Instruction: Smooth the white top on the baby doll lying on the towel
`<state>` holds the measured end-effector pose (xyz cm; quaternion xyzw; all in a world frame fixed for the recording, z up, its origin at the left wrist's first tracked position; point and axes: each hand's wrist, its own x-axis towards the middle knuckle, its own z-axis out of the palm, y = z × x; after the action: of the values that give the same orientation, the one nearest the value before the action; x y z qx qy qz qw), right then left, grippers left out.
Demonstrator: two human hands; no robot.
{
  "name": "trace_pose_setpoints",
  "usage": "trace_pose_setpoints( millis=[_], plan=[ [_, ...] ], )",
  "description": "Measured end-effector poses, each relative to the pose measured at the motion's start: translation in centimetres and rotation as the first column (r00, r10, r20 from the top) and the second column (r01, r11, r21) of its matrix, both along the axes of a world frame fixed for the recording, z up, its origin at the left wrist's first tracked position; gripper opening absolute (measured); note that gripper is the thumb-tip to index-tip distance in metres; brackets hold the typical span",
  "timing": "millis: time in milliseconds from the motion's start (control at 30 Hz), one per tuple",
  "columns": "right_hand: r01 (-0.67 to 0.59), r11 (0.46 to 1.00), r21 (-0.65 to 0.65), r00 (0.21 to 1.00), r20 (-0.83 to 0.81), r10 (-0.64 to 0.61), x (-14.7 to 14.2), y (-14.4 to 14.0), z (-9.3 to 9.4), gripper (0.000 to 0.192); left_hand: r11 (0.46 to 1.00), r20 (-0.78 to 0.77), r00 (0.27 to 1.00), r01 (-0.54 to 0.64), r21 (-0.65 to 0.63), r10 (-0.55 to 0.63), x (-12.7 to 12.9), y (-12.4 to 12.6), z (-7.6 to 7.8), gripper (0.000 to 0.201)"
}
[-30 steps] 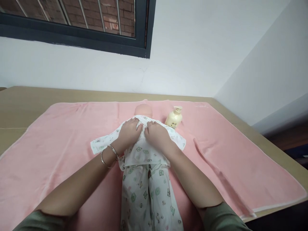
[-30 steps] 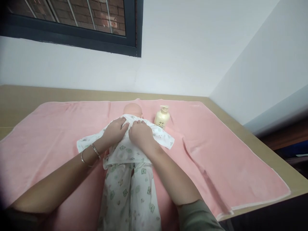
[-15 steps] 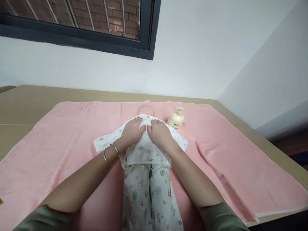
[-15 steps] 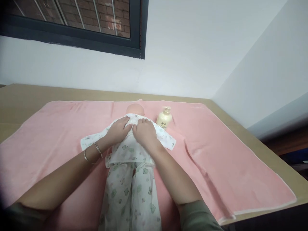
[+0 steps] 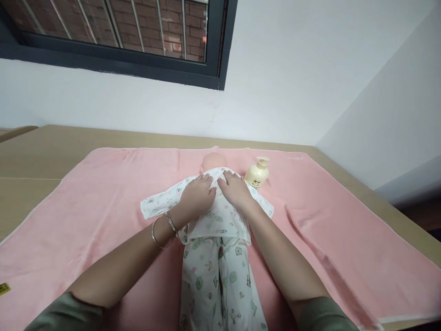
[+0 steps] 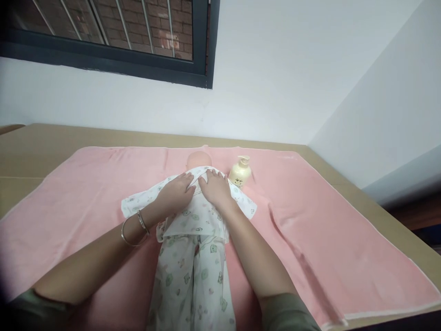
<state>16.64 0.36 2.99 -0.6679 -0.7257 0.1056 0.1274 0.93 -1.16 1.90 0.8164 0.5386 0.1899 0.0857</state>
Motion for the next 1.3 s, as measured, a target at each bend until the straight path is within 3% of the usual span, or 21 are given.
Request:
trace_pose_setpoints(
  millis=[333,633,833,1033,1200,1300],
  plan=[
    [-0.108,0.992,0.060,0.988,0.117,0.100,-3.0,-4.4,2.4,0.047,0.997,0.129,0.991,-0.054,0.047,0.048,-0.7,3.6,-2.4,0.034],
    [-0.048,0.998,0.047,0.998,-0.048,0.051,-0.2,-0.2,-0.3,0.056,0.990,0.173,0.980,-0.115,0.078,0.100,-0.1,2.6,-2.9,0.049],
    [-0.058,0.997,0.047,0.998,-0.037,0.060,-0.3,-1.1,1.0,0.050,0.982,0.193,0.968,-0.177,0.063,0.162,-0.1,2.7,-3.4,0.054],
    [-0.011,0.975,0.220,0.988,-0.148,0.044,-1.0,-1.7,1.5,0.051,0.981,0.239,0.957,-0.185,0.062,0.165,-0.2,2.6,-3.7,0.053],
    [-0.113,0.987,0.118,0.985,-0.115,0.127,-1.1,-1.3,0.8,0.052,0.980,0.260,0.952,-0.185,0.076,0.160,-0.2,2.6,-3.8,0.054],
    [-0.086,0.982,0.167,0.982,-0.150,0.112,-0.6,-1.4,1.3,0.054,0.979,0.265,0.951,-0.187,0.081,0.160,-0.2,2.6,-3.9,0.053]
  ],
)
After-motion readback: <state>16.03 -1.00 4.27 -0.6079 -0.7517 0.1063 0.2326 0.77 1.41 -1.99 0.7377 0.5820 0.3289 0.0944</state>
